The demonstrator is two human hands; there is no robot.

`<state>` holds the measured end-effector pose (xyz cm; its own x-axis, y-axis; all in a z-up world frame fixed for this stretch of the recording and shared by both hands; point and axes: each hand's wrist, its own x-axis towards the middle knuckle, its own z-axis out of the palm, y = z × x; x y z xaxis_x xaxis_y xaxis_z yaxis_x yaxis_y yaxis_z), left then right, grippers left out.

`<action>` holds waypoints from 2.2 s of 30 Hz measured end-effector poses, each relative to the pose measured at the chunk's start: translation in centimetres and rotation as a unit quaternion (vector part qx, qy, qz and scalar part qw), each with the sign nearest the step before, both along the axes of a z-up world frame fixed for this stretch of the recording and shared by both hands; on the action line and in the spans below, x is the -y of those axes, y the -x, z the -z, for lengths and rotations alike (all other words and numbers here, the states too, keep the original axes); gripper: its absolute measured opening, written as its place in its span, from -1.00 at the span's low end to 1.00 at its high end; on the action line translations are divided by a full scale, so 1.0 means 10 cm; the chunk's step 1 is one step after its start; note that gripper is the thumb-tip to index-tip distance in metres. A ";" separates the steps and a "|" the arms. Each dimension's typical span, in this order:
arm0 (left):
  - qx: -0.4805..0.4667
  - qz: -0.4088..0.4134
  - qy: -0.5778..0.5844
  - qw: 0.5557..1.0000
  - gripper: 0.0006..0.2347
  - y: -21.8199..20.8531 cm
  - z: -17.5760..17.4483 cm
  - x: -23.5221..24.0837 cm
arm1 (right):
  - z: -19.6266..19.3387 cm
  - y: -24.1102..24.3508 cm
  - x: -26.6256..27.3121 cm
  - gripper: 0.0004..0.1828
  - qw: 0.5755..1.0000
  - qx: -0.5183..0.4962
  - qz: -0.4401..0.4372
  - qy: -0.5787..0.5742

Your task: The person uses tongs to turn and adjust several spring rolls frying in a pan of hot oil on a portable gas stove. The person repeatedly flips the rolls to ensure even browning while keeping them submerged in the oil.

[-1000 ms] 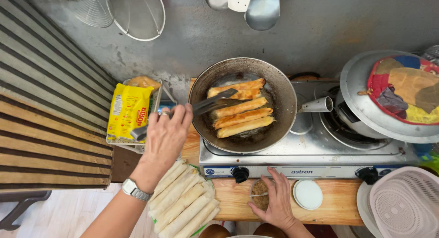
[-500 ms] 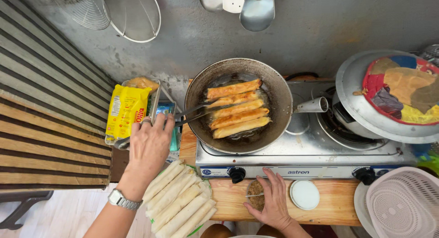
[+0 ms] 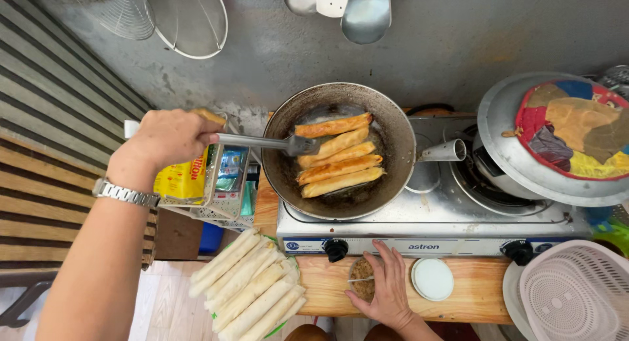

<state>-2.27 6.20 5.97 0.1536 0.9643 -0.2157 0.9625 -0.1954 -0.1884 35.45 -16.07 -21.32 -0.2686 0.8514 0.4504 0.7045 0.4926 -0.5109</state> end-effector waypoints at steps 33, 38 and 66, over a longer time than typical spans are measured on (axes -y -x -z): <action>0.066 0.108 -0.308 0.943 -0.67 -0.49 0.95 0.78 | 0.10 0.00 -0.04 -0.08 1.000 -0.011 -0.003 -0.002; 0.117 0.125 -0.226 0.959 -0.81 -0.13 0.64 0.19 | 0.27 0.00 -0.04 -0.04 1.000 -0.003 0.019 -0.017; 0.106 0.090 -0.265 0.954 -0.61 -0.17 0.56 0.99 | 0.60 -0.07 -0.08 -0.01 0.995 0.046 0.078 -0.050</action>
<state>-0.54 -3.67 0.39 0.3127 0.8831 0.3497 0.9498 -0.2926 -0.1106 36.19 -15.25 -27.29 -0.1809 0.8378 0.5151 0.8174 0.4193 -0.3949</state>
